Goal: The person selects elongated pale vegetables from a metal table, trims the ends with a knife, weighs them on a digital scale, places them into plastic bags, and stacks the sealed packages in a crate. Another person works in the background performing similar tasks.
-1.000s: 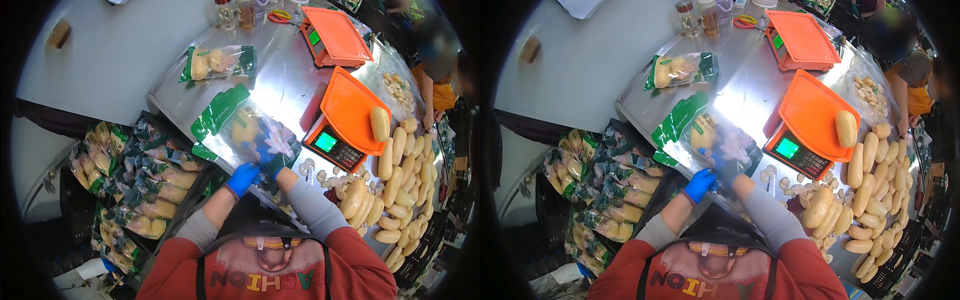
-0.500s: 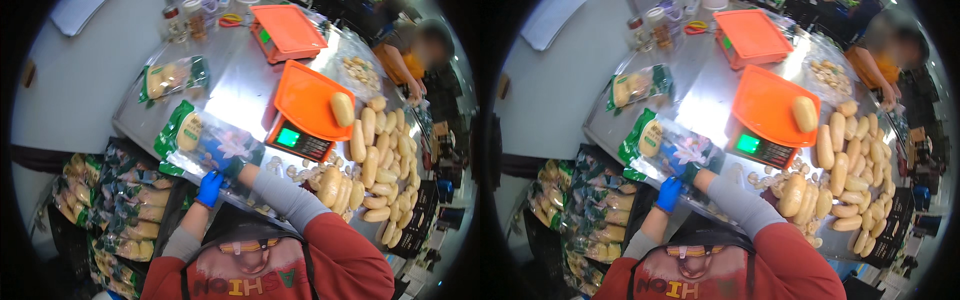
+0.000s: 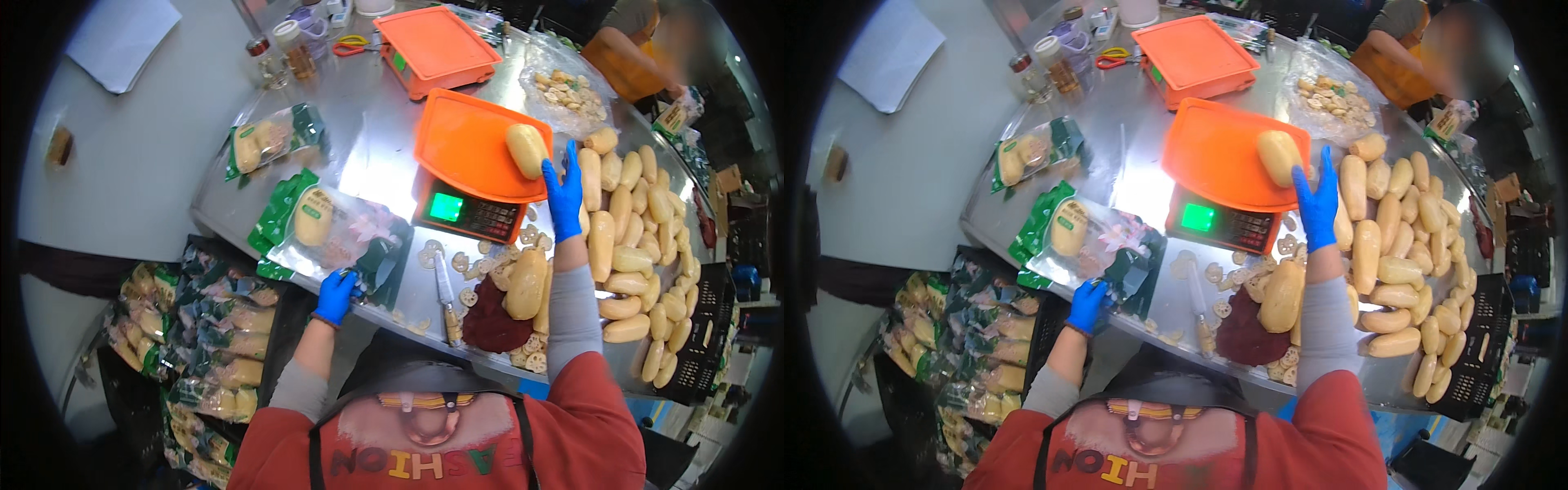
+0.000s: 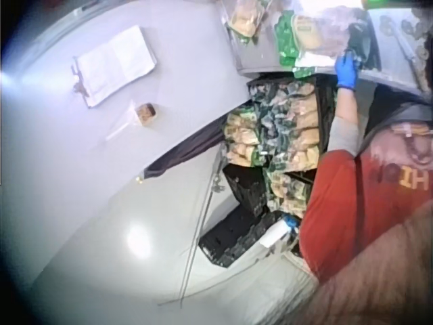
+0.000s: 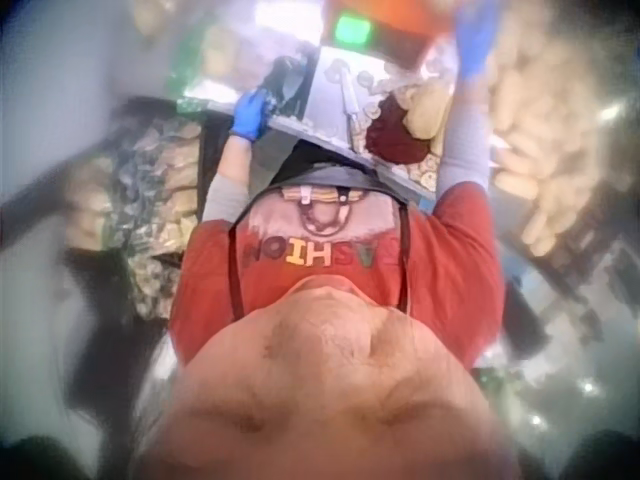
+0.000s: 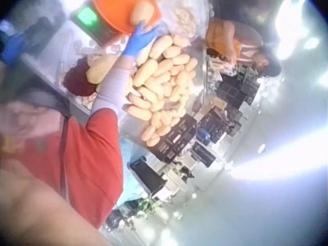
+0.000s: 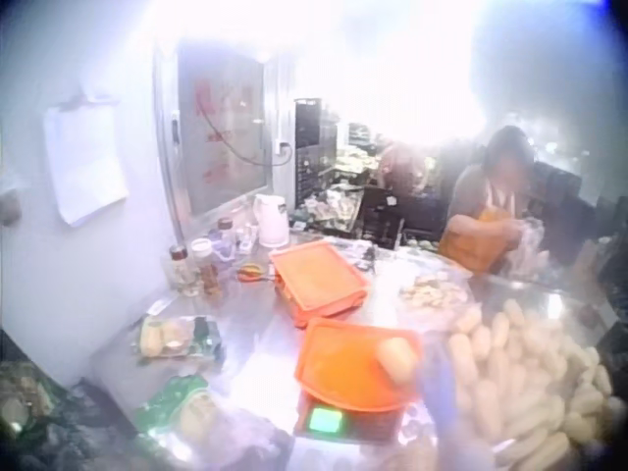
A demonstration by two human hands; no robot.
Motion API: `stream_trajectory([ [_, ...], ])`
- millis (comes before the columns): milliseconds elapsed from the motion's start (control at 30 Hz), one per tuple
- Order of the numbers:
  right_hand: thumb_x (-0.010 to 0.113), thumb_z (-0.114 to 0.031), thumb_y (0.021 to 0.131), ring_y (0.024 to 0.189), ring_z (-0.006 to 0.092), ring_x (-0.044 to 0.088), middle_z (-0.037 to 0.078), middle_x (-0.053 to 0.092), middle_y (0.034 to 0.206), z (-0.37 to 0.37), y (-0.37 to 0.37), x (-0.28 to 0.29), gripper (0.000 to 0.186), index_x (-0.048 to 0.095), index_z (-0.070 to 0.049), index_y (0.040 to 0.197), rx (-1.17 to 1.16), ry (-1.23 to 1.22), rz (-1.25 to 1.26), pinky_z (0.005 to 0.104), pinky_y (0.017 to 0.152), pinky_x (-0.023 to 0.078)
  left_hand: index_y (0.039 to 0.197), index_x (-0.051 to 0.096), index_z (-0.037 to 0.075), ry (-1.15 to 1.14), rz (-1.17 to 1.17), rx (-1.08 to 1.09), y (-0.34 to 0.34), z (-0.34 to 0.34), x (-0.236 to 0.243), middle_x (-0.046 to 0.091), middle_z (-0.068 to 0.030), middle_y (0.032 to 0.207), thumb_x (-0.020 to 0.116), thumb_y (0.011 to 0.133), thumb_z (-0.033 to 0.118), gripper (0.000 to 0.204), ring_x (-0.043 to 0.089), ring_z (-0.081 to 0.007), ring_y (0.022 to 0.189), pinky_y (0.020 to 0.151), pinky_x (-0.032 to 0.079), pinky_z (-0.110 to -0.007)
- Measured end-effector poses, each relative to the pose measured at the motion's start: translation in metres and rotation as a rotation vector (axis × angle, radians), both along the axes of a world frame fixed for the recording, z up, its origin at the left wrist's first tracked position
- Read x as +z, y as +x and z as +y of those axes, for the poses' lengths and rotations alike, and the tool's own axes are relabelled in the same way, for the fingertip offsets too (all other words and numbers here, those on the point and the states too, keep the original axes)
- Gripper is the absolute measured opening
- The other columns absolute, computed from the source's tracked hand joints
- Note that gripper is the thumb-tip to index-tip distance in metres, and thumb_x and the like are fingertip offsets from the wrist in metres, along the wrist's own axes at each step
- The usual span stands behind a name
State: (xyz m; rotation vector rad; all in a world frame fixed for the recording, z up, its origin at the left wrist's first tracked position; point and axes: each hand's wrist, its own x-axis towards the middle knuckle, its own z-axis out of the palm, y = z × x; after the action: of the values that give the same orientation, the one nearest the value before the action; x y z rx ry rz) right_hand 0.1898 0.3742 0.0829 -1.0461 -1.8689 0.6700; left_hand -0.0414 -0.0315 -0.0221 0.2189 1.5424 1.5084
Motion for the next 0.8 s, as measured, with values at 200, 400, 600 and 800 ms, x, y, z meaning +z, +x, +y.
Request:
stream_trajectory([
  [200,0.069,-0.02,0.076,0.115,0.0253,0.051,0.017,0.048,0.13,-0.002,-0.017,-0.006,0.074,0.032,-0.003,0.138,0.186,0.065,-0.077,0.0341,0.095,0.041,0.093,0.059,0.004,-0.04,0.011,0.012,0.005,0.008,0.011,0.06,-0.0035,0.074,0.054,0.089,0.015,0.013,0.057,-0.0107,0.062,0.054,0.046,-0.024],
  [400,0.067,-0.023,0.079,0.093,0.0145,0.055,0.007,0.057,0.11,-0.121,0.009,-0.003,0.058,0.045,-0.003,0.129,0.438,-0.726,0.146,0.0255,0.074,0.046,0.09,0.058,0.003,-0.005,-0.01,0.072,0.009,0.002,0.011,0.058,-0.0037,0.071,0.054,0.089,0.012,0.01,0.057,-0.0123,0.061,0.054,0.047,-0.023],
  [600,0.054,-0.044,0.086,0.087,0.0138,0.056,0.004,0.057,0.105,-0.233,-0.049,-0.035,0.054,0.047,-0.007,0.125,0.583,-1.584,0.089,0.0264,0.069,0.044,0.087,0.057,0.004,0.007,-0.019,0.027,0.005,0.002,0.007,0.057,-0.0025,0.072,0.055,0.088,0.011,0.007,0.057,-0.0118,0.062,0.055,0.046,-0.022],
  [800,0.053,-0.027,0.089,0.08,0.0113,0.051,0.002,0.054,0.086,-0.272,-0.13,-0.092,0.026,0.054,-0.007,0.105,0.789,-0.9,0.286,0.0285,0.068,0.044,0.087,0.057,0.004,-0.029,-0.131,-0.126,-0.008,-0.001,0.025,0.058,-0.0029,0.074,0.055,0.089,0.017,0.013,0.058,-0.0117,0.064,0.057,0.046,-0.023],
])
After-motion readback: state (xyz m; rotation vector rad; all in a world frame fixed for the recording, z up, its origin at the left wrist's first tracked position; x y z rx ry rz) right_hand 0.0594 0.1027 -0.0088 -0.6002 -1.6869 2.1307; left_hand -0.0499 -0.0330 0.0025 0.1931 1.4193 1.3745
